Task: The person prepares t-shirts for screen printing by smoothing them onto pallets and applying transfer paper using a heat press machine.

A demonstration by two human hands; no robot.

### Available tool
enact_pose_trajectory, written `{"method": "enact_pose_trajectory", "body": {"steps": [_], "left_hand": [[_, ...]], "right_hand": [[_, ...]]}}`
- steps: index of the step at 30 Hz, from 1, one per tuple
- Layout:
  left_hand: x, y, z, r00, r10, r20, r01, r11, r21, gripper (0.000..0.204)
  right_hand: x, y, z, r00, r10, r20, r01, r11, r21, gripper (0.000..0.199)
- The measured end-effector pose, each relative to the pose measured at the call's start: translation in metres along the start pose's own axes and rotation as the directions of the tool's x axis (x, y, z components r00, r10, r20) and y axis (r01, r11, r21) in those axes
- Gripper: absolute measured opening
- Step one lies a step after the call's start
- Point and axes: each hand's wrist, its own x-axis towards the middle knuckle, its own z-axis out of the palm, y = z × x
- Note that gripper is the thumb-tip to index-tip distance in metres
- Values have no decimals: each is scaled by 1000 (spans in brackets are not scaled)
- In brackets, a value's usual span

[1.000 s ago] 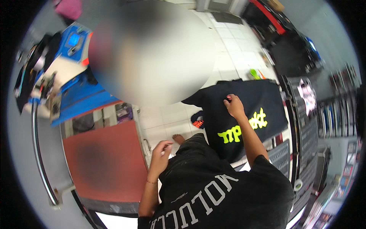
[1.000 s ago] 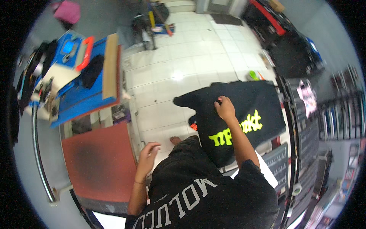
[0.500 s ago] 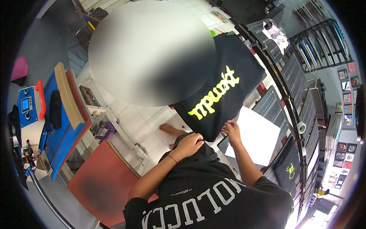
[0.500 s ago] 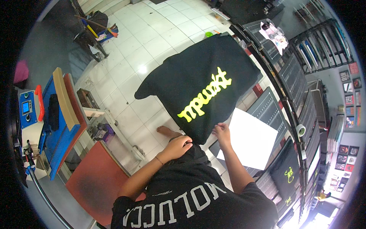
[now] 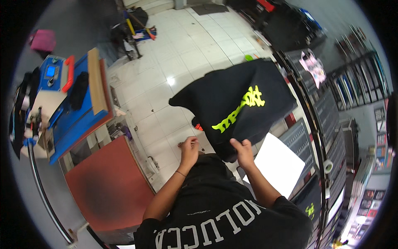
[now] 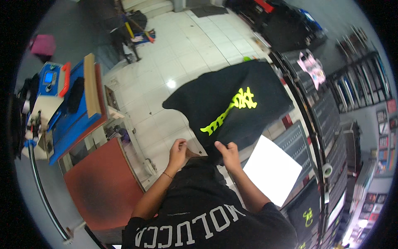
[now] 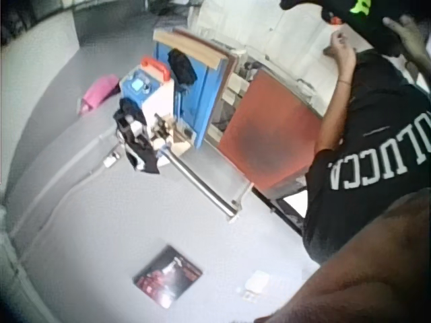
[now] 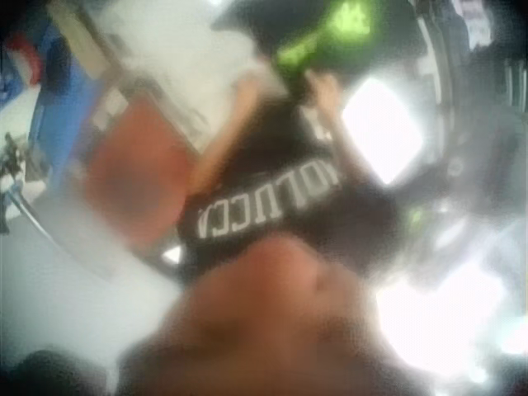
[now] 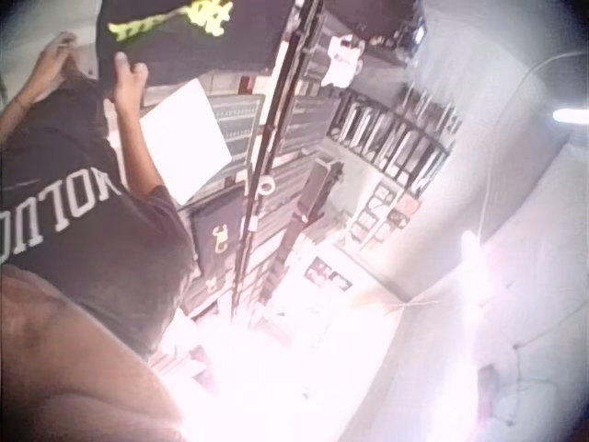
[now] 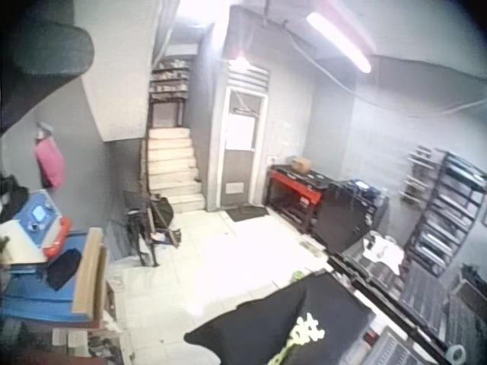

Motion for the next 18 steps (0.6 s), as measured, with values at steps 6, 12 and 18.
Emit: {"method": "enact_pose_trajectory", "body": {"steps": [6, 12, 18], "left_hand": [[33, -24, -36, 744, -609, 275, 564, 350, -748, 89], [39, -4, -64, 938, -97, 332, 310, -192, -931, 91], [-62, 40, -137, 983, -183, -10, -52, -228, -972, 37]], "right_hand": [[-11, -139, 36, 889, -341, 306, 152, 849, 506, 39], [-57, -218, 54, 674, -669, 314, 320, 648, 692, 53], [-31, -320, 127, 432, -838, 333, 392, 507, 768, 49]]}}
